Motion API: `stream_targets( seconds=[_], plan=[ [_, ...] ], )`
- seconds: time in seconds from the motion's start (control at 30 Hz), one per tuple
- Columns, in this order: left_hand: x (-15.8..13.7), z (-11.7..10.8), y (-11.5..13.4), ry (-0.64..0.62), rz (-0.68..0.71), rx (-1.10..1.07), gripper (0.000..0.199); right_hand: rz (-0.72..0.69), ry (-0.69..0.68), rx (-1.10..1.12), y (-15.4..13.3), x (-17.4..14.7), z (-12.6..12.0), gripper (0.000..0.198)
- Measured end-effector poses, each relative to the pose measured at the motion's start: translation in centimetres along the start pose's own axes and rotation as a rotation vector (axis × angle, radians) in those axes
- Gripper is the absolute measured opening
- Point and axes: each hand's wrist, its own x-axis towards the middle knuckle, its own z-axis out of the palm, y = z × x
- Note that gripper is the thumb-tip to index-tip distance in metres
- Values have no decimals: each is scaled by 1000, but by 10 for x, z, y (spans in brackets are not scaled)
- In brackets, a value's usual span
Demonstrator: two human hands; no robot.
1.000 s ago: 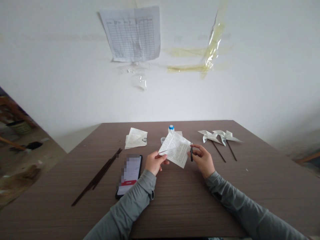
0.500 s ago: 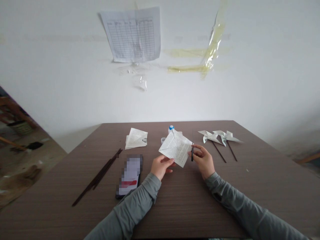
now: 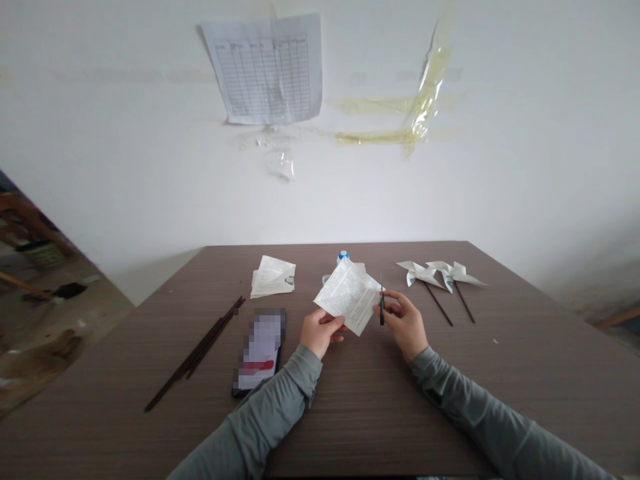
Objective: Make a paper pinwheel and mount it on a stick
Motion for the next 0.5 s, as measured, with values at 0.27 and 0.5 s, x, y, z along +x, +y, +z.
stream_targets(
  seconds=[0.27, 0.5],
  plan=[
    [3, -6, 15, 81, 11, -27, 32, 25, -128, -112, 4, 1, -10, 68],
    [11, -17, 18, 141, 89, -61, 33, 47, -321, -212, 6, -6, -12, 55]
  ],
)
